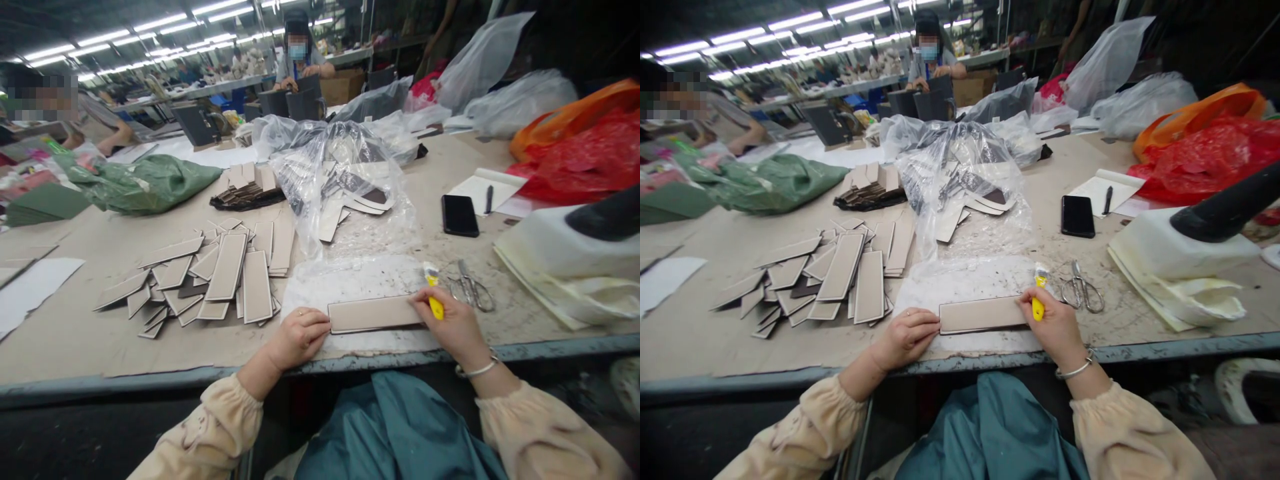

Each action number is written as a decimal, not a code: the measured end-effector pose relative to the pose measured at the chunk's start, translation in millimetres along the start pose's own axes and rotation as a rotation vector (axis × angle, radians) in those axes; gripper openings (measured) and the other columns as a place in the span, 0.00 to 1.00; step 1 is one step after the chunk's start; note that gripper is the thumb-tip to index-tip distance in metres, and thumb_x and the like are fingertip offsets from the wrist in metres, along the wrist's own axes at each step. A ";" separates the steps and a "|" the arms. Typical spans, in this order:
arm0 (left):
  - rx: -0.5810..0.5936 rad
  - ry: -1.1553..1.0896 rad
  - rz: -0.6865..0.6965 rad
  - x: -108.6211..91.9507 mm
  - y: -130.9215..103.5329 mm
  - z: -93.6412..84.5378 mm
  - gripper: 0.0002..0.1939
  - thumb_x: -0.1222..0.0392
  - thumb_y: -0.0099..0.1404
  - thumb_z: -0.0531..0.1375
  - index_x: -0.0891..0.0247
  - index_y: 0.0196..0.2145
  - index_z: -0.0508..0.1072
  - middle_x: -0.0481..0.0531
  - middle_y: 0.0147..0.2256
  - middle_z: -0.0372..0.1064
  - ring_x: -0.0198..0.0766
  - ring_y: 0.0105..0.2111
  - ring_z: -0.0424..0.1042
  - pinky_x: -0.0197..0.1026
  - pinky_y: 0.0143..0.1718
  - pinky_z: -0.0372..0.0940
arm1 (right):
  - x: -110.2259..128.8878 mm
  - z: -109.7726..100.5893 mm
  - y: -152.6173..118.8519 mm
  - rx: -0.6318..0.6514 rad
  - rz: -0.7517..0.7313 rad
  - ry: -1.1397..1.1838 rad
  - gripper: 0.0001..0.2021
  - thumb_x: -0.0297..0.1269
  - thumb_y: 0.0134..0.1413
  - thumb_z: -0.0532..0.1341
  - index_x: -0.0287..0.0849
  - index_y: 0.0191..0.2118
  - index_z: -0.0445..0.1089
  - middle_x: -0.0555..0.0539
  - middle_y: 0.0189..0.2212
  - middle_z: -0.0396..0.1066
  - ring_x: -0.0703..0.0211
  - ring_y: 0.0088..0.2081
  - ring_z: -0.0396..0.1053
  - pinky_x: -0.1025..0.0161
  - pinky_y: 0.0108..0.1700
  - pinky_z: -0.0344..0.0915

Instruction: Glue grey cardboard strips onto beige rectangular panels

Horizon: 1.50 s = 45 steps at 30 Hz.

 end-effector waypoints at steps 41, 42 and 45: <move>0.061 0.059 0.022 -3.1 4.0 0.1 0.08 0.64 0.64 0.58 0.59 0.40 0.76 0.52 0.46 0.74 0.42 0.47 0.69 0.51 0.52 0.64 | 2.4 10.0 2.6 0.014 -0.094 -0.032 0.05 0.36 0.55 0.59 0.42 0.31 0.70 0.51 0.24 0.72 0.63 0.26 0.71 0.70 0.29 0.61; 0.064 0.060 0.019 -3.0 4.2 0.1 0.08 0.64 0.64 0.58 0.59 0.40 0.76 0.52 0.46 0.74 0.42 0.47 0.69 0.51 0.52 0.64 | 2.9 9.9 2.5 0.013 -0.102 -0.039 0.05 0.36 0.55 0.59 0.42 0.32 0.70 0.51 0.24 0.72 0.63 0.25 0.71 0.69 0.29 0.61; 0.072 0.062 0.011 -2.2 3.9 0.2 0.08 0.65 0.64 0.58 0.59 0.39 0.76 0.51 0.46 0.74 0.42 0.47 0.69 0.51 0.52 0.64 | 5.0 9.4 2.1 0.007 -0.122 -0.067 0.05 0.36 0.55 0.59 0.43 0.32 0.69 0.52 0.24 0.72 0.64 0.25 0.70 0.69 0.29 0.61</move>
Point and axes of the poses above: each hand's wrist, its own y-axis towards the middle knuckle, its own z-axis out of the palm, x = y × z, the point moved 9 cm from there along y, towards the middle knuckle
